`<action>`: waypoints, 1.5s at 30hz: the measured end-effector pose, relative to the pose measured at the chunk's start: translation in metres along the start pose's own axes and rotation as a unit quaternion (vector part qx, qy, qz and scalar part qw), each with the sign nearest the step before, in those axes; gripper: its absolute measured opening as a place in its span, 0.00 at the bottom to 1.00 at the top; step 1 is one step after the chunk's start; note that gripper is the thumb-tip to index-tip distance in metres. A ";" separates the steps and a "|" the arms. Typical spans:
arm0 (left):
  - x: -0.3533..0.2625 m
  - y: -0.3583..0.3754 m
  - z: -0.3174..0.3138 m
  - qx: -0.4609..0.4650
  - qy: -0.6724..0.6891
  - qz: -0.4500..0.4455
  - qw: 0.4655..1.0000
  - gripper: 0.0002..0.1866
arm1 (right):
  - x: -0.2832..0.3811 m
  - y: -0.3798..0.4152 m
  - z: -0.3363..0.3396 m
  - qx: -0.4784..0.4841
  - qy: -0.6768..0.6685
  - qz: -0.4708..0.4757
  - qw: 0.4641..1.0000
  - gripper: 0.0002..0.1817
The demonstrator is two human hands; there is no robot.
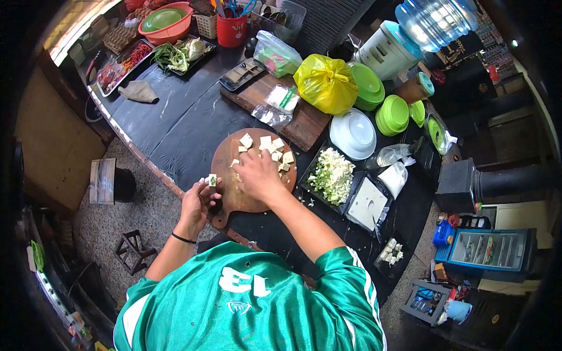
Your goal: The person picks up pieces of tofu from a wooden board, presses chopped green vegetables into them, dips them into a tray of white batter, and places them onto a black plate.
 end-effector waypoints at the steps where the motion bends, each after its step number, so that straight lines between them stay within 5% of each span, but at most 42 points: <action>1: 0.001 -0.001 0.000 0.001 0.000 0.001 1.000 0.21 | 0.005 0.005 0.000 -0.015 0.025 0.018 0.999 0.11; 8: 0.001 0.000 -0.008 0.004 -0.019 0.004 1.000 0.21 | 0.000 0.012 -0.007 -0.090 0.077 0.006 0.993 0.11; 13: 0.005 -0.005 -0.013 0.019 -0.002 0.003 1.000 0.20 | -0.048 0.015 0.017 -0.141 -0.186 -0.156 0.960 0.10; 21: 0.028 -0.012 -0.038 0.060 -0.025 0.090 0.994 0.17 | 0.006 0.022 0.061 -0.133 -0.099 0.062 0.984 0.12; 32: 0.025 0.000 -0.050 0.075 -0.044 0.100 0.991 0.23 | 0.006 0.027 0.052 -0.125 -0.118 0.054 0.984 0.12; 37: 0.030 0.000 -0.060 0.156 -0.018 0.090 0.983 0.17 | 0.001 0.028 0.052 -0.108 -0.117 0.052 0.986 0.11; 45: 0.024 0.007 -0.066 0.140 -0.022 0.088 0.986 0.16 | -0.008 0.035 0.061 -0.127 -0.161 -0.001 0.979 0.14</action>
Point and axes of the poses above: each hand's wrist, its own y-axis away from the middle knuckle, its own z-axis out of the back of the hand, x = y × z, the point moved 9 cm from there along -y, towards the middle knuckle, and after that the axes turned 9 degrees about y, right-handed, at the moved point
